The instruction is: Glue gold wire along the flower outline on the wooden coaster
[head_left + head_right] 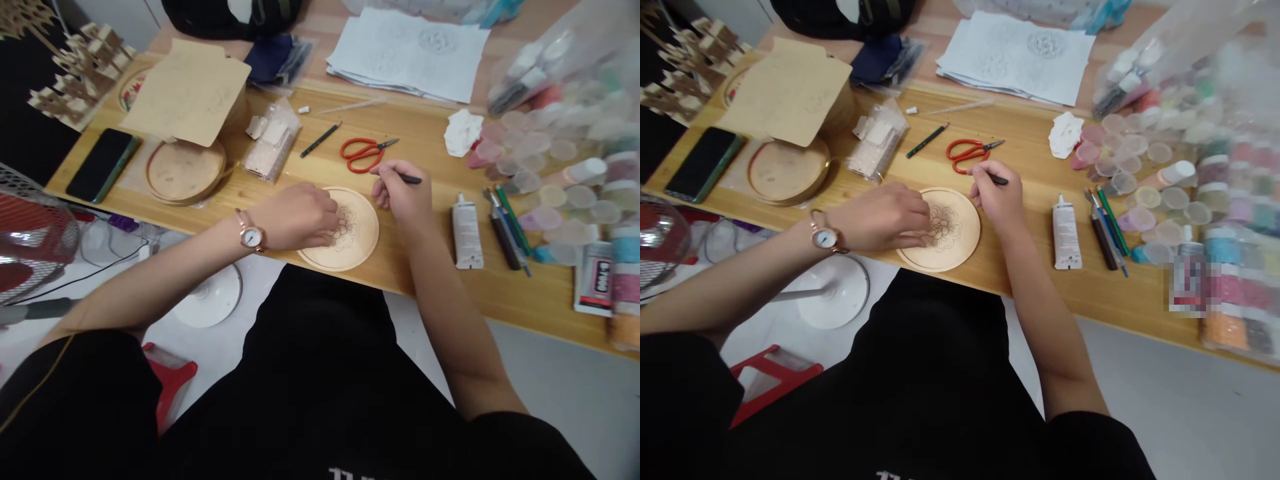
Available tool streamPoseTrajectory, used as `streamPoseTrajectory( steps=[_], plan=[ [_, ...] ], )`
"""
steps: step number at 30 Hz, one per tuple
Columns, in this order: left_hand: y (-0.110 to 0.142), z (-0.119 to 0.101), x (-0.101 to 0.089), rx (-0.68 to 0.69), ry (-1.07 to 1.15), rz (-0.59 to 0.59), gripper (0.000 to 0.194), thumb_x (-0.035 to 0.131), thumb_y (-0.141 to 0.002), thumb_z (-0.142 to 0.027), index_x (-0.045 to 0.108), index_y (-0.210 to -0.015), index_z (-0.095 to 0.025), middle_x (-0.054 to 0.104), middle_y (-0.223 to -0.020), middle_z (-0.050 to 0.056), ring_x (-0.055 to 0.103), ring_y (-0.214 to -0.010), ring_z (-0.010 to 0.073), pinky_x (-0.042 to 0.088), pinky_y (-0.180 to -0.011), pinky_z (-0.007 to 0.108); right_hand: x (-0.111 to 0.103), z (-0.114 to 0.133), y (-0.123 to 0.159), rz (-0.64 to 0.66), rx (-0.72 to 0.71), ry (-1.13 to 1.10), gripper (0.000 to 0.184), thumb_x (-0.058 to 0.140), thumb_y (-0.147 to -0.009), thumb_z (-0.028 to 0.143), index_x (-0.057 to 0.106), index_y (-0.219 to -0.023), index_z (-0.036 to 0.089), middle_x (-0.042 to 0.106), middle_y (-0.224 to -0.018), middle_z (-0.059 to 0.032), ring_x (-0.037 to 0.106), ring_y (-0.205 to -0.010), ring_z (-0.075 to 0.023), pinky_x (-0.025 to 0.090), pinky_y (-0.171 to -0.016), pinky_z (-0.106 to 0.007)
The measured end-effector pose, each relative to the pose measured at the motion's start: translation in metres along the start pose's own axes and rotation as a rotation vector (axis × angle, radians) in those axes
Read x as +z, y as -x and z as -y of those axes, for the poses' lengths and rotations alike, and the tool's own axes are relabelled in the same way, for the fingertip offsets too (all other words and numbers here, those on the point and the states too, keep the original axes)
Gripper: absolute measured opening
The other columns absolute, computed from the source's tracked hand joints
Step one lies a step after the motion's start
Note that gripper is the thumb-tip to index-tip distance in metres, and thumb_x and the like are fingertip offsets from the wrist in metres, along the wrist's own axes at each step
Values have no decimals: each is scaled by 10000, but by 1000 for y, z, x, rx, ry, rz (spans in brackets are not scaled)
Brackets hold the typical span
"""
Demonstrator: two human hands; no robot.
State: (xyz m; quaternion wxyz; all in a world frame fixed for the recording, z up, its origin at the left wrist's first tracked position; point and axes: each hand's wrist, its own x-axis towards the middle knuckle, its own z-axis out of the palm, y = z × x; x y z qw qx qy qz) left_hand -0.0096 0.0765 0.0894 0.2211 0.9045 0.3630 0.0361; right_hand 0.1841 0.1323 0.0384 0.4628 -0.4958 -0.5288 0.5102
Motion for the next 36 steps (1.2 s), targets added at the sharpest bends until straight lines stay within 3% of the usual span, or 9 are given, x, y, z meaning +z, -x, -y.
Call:
streamPoseTrajectory(
  steps=[5,11,15,21,26,28,30,36],
  plan=[
    [6,3,-4,-28,-62,0,183,532,-834,-300,672,-737,-233,675,-874,64,580,-940,269,358,-930,445,2,1,2,24,-28,41,215,528,-877,127,620,-686,167,539,-456,74,449,-356,-26,335,-392,-136],
    [3,17,1,63,-73,-19,165,609,-826,-368,709,-779,-246,700,-877,47,571,-975,267,332,-954,445,2,1,1,14,-25,42,215,532,-879,136,620,-685,163,540,-461,64,447,-359,-32,333,-391,-149],
    [6,24,6,146,-124,-106,221,573,-874,-405,709,-824,-239,698,-941,42,552,-1025,265,358,-969,470,2,2,2,45,-60,57,192,555,-871,177,614,-688,170,536,-465,60,444,-370,-39,352,-411,-165],
    [5,25,7,178,-336,-416,291,553,-895,-455,641,-1067,-238,580,-1252,66,510,-1197,317,423,-977,539,-3,3,11,322,-188,142,114,542,-781,132,646,-781,179,560,-551,43,477,-463,-69,380,-483,-216],
    [29,0,19,275,-621,-865,174,571,-865,-253,604,-1032,-215,658,-1025,55,625,-906,218,526,-713,367,-4,6,20,453,-395,460,164,557,-720,113,684,-805,174,608,-656,28,485,-569,-82,364,-583,-238],
    [44,-9,32,336,-598,-787,77,563,-856,-225,602,-910,-186,666,-853,27,608,-748,162,501,-618,297,-1,8,25,521,-460,595,172,554,-747,141,688,-850,177,621,-674,25,487,-579,-86,363,-607,-240],
    [55,-13,47,282,-548,-675,60,554,-860,-216,595,-857,-172,670,-794,24,604,-723,157,506,-630,290,4,10,29,613,-490,654,160,563,-783,185,680,-891,178,621,-680,21,497,-595,-92,363,-622,-239],
    [57,-6,85,13,-442,-740,246,595,-878,-306,602,-1059,-140,701,-988,99,652,-913,236,532,-760,361,15,13,35,801,-496,822,169,599,-833,290,666,-947,183,636,-766,-16,545,-708,-134,355,-649,-239]
  ],
)
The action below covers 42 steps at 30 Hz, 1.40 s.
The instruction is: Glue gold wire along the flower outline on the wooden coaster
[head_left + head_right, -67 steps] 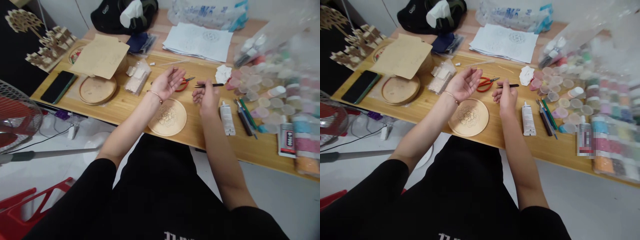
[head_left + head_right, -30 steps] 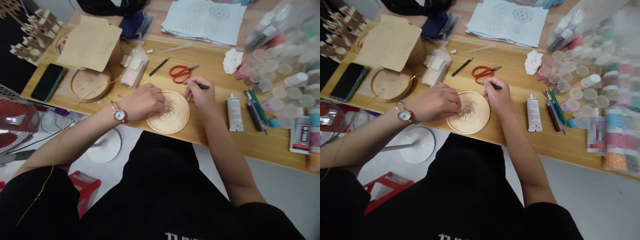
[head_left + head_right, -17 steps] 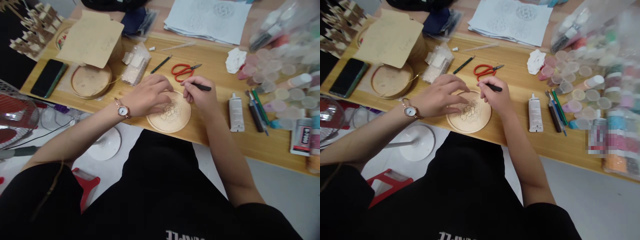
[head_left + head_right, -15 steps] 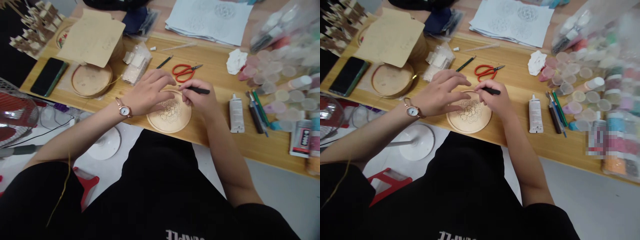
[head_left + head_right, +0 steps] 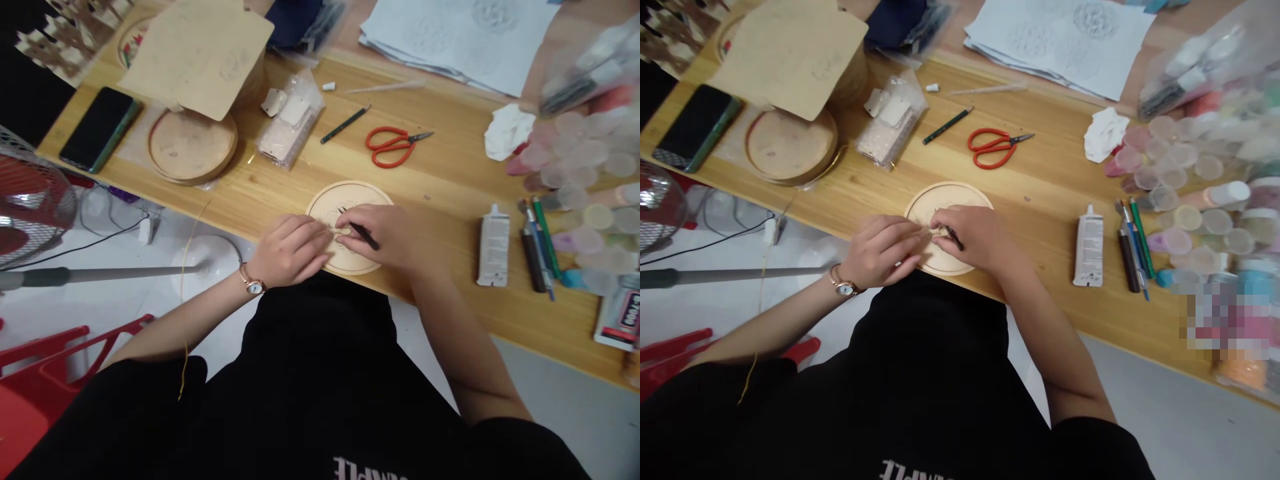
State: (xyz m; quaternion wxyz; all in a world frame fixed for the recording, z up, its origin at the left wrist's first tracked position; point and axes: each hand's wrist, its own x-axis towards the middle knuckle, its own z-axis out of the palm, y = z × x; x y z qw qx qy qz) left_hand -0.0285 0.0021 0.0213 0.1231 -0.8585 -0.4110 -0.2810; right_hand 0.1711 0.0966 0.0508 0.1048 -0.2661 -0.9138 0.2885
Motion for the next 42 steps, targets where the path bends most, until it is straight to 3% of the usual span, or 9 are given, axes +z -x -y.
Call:
streamPoseTrajectory(
  steps=[6,22,42],
  plan=[
    [3,4,17,0,47,-3,350,601,-886,-393,584,-1123,-136,699,-1038,113,658,-960,248,533,-801,379,-3,0,-1,32,43,70,164,599,-841,287,671,-954,194,644,-780,-18,532,-674,-125,332,-616,-234],
    [2,6,19,20,33,-9,349,612,-883,-417,624,-1063,-119,718,-1000,102,669,-927,236,537,-777,366,-3,-2,-2,116,33,9,150,522,-847,243,658,-872,187,658,-781,-17,564,-712,-128,334,-621,-246],
    [4,7,20,-48,114,15,335,603,-881,-421,589,-1105,-172,701,-1039,97,642,-955,248,505,-796,388,-10,-3,0,5,73,-76,130,534,-880,287,637,-867,207,650,-767,4,567,-682,-116,376,-617,-241]
  ],
)
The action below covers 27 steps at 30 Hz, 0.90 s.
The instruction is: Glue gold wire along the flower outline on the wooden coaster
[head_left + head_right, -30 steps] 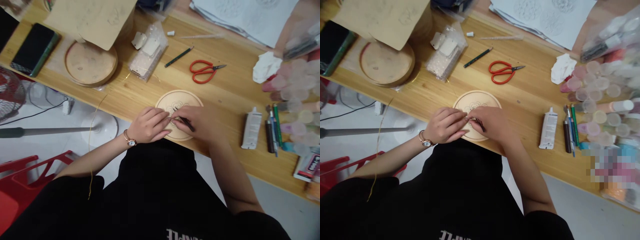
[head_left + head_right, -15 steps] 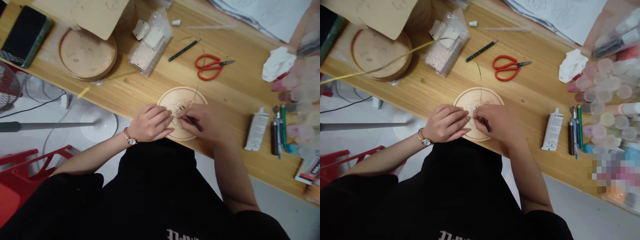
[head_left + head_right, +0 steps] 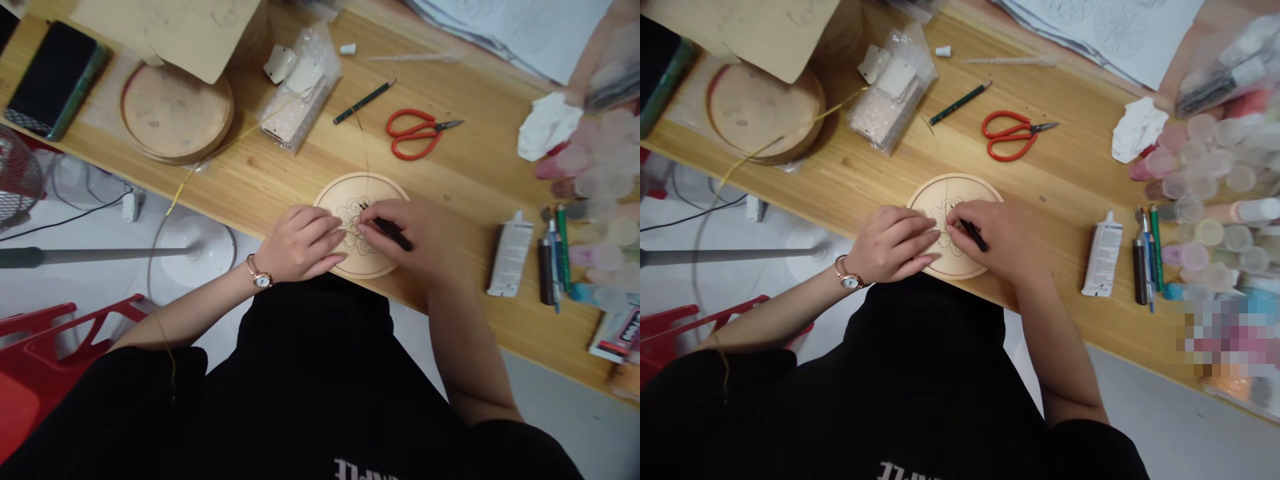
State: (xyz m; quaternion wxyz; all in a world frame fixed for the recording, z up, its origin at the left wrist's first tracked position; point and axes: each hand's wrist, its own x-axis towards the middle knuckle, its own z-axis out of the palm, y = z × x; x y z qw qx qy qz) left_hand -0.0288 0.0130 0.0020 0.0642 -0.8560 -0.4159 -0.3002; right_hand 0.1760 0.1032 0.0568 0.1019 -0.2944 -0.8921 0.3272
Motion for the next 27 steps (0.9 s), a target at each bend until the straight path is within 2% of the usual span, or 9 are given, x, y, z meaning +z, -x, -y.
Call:
streamPoseTrajectory(
  steps=[7,17,27],
  plan=[
    [-3,1,-3,-91,131,9,302,579,-899,-370,577,-1133,-179,694,-1039,85,623,-975,238,491,-823,387,0,-1,0,-1,19,22,126,549,-872,283,647,-865,204,657,-762,2,558,-667,-118,362,-611,-244],
    [-1,-1,-1,-19,-15,32,337,581,-894,-432,596,-1138,-200,674,-1070,93,598,-967,247,467,-802,392,0,0,-1,20,22,20,148,531,-890,298,635,-851,200,645,-750,3,547,-664,-114,360,-610,-244],
    [-3,-2,-1,13,-61,37,343,573,-899,-449,617,-1098,-174,680,-1039,100,601,-949,247,471,-789,389,4,-3,-1,17,41,27,144,555,-864,303,664,-864,208,662,-751,1,553,-645,-115,365,-589,-244]
  ],
)
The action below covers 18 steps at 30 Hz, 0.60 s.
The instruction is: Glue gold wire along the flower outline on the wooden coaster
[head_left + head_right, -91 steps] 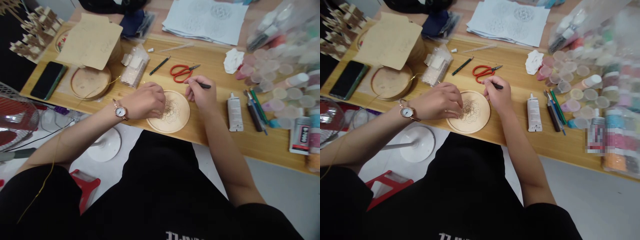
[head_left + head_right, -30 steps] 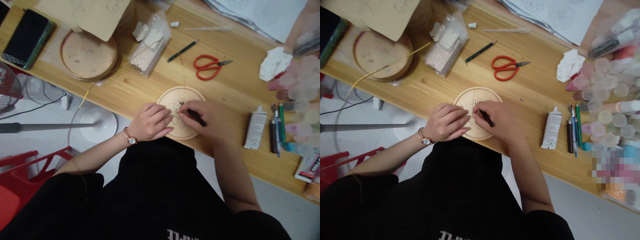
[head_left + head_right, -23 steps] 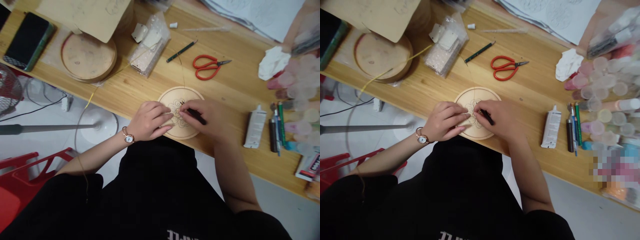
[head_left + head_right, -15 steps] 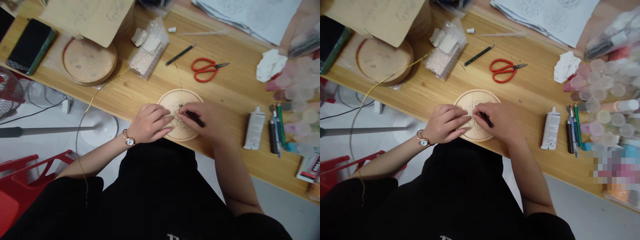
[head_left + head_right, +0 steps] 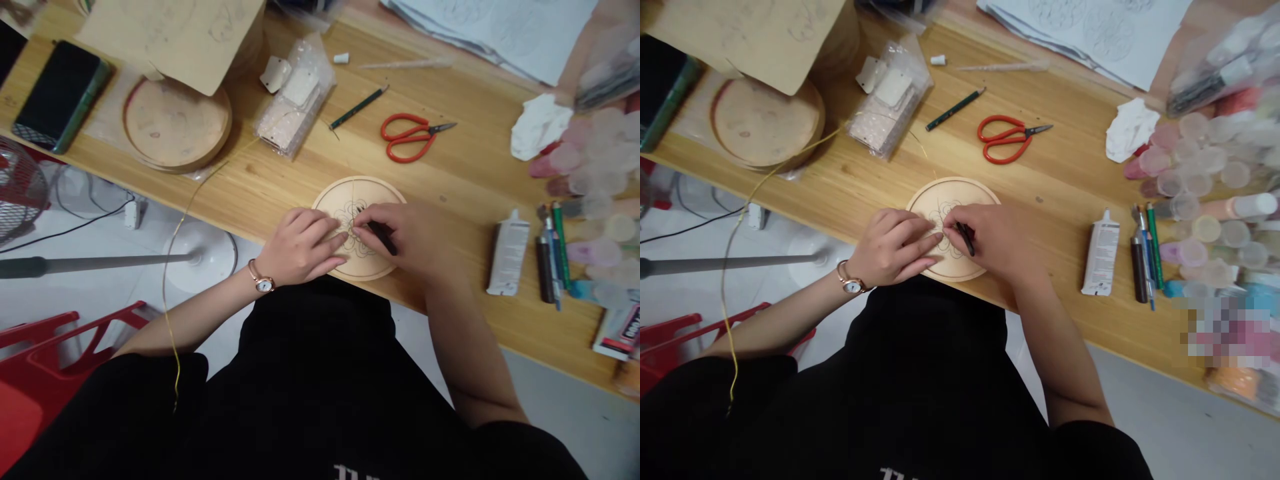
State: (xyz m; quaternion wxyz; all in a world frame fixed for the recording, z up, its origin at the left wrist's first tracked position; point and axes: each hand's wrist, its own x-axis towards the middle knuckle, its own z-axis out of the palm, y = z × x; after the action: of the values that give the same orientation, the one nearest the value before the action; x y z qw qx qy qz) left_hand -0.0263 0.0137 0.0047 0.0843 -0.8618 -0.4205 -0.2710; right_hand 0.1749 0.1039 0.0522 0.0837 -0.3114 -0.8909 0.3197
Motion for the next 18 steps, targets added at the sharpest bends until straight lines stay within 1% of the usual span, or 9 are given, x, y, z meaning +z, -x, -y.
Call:
streamPoseTrajectory(
  steps=[3,6,9,11,13,15,18],
  plan=[
    [1,0,0,-7,-3,6,336,554,-908,-454,614,-1100,-184,680,-1045,95,606,-949,242,472,-792,387,0,-1,1,-54,24,29,185,574,-858,361,673,-900,210,662,-734,-3,563,-638,-128,364,-573,-253],
    [2,0,2,-9,1,-11,335,564,-902,-450,609,-1106,-188,683,-1051,91,613,-945,243,478,-792,386,-3,-5,3,-204,75,44,234,555,-872,382,676,-958,201,673,-760,-14,579,-649,-134,404,-605,-262],
    [4,1,3,-38,81,-46,353,570,-900,-443,580,-1154,-197,687,-1043,87,625,-952,240,489,-794,383,-8,-18,5,-366,180,115,266,523,-877,358,678,-1004,182,691,-829,-45,598,-702,-164,445,-672,-298],
    [4,2,3,-78,178,-84,369,575,-900,-430,560,-1183,-194,689,-1031,90,636,-954,229,502,-799,371,-13,-31,9,-412,252,184,281,498,-874,321,681,-1023,167,698,-898,-80,607,-767,-204,450,-717,-342],
    [4,3,3,-129,244,-134,398,608,-881,-421,553,-1192,-178,687,-1049,105,642,-965,229,512,-817,366,-17,-44,15,-400,328,299,301,451,-862,241,686,-1035,168,684,-973,-110,605,-858,-243,448,-765,-380],
    [5,4,3,-173,264,-165,467,648,-847,-451,548,-1205,-170,673,-1108,127,637,-1011,247,511,-862,386,-18,-53,22,-341,394,439,364,409,-835,178,681,-1077,190,656,-962,-117,585,-869,-258,445,-752,-392],
    [5,6,4,-208,287,-123,693,657,-773,-619,505,-1277,-168,614,-1239,166,577,-1162,305,463,-982,462,-16,-54,32,-272,427,553,453,382,-808,148,643,-1176,188,602,-948,-133,557,-858,-267,438,-714,-392]
  ],
)
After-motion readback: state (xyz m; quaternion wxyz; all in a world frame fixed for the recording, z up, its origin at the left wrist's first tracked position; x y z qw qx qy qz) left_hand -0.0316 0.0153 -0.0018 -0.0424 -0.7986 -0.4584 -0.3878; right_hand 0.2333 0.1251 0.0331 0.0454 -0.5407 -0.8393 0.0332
